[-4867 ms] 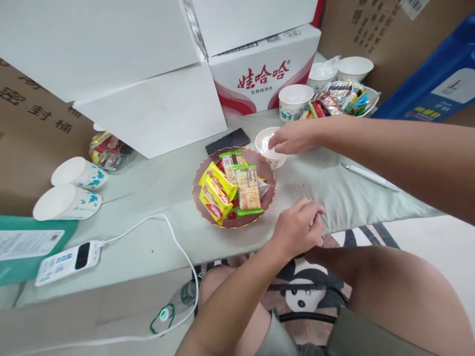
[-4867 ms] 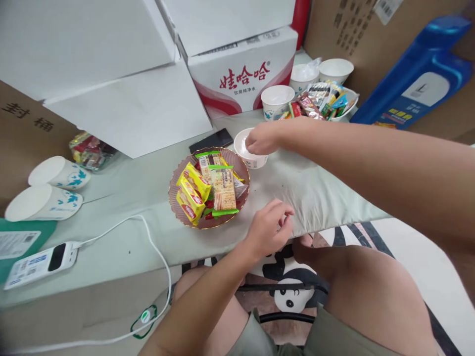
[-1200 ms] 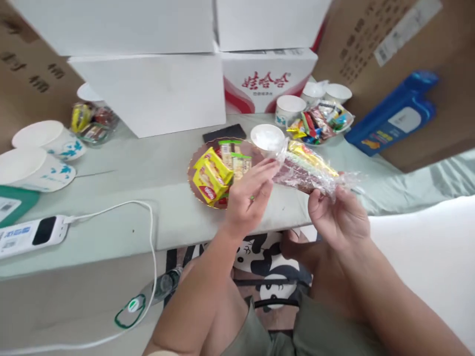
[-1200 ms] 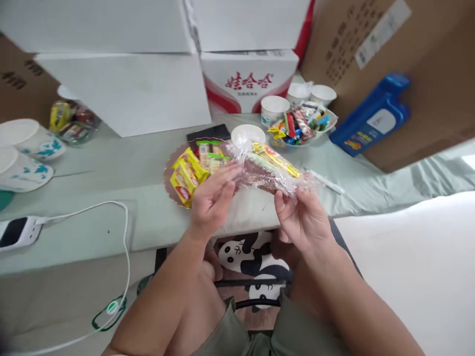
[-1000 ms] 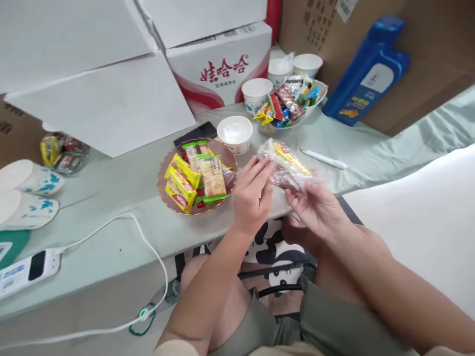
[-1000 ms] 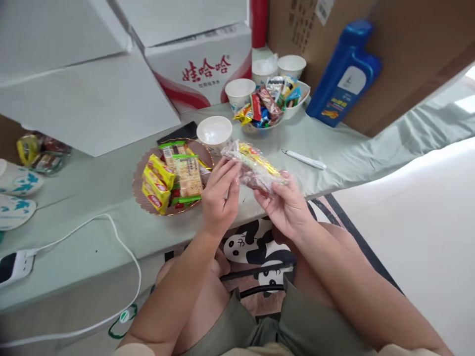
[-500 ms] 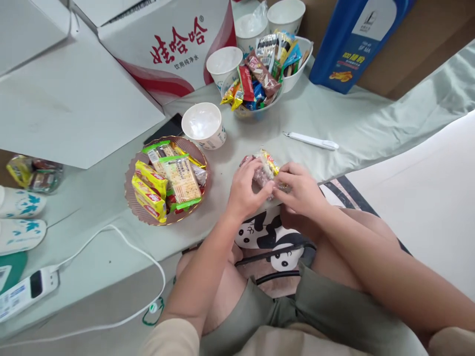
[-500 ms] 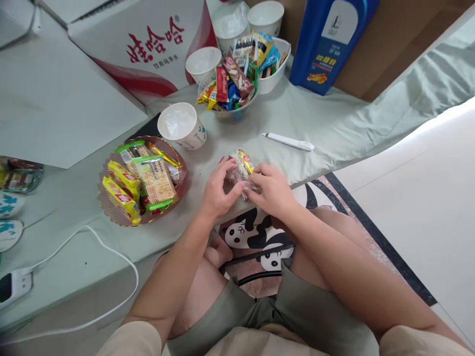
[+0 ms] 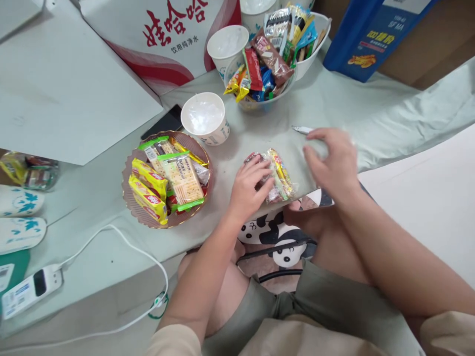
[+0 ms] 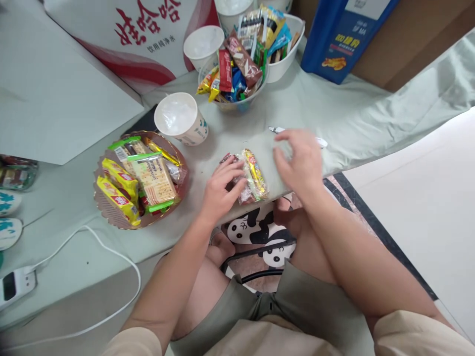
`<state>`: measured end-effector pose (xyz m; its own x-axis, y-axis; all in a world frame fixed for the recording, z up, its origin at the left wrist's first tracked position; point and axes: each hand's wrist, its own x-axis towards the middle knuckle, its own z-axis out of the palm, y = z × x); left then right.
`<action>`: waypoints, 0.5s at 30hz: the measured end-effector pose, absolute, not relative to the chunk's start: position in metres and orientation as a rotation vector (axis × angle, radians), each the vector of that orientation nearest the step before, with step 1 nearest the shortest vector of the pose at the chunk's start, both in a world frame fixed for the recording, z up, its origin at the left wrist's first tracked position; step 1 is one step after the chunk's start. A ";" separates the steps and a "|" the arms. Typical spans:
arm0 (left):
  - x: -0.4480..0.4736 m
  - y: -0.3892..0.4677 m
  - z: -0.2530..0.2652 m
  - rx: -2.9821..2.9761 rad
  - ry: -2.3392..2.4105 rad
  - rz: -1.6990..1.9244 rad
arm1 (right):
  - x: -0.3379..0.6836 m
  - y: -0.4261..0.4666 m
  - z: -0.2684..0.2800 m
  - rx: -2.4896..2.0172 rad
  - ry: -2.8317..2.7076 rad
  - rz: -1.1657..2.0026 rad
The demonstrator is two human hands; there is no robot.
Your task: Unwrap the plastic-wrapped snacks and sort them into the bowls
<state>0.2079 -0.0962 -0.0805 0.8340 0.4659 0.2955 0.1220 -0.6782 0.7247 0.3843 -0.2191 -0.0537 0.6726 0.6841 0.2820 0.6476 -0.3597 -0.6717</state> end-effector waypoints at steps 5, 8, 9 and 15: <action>0.207 -0.103 -0.087 2.246 0.674 0.701 | 0.426 -0.246 -0.081 -2.373 -0.902 -0.073; 0.206 -0.107 -0.089 2.142 0.766 0.666 | 0.434 -0.251 -0.088 -2.373 -0.877 -0.047; 0.207 -0.107 -0.090 2.114 0.766 0.656 | 0.433 -0.251 -0.086 -2.350 -0.874 -0.036; 0.215 -0.103 -0.089 2.055 0.712 0.810 | 0.397 -0.233 -0.057 -1.890 -0.646 0.433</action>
<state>0.2150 -0.1027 -0.0894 0.6370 0.7121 0.2953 0.2015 -0.5236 0.8278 0.3970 -0.2328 -0.0571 0.7892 0.6142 -0.0037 0.2368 -0.3098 -0.9209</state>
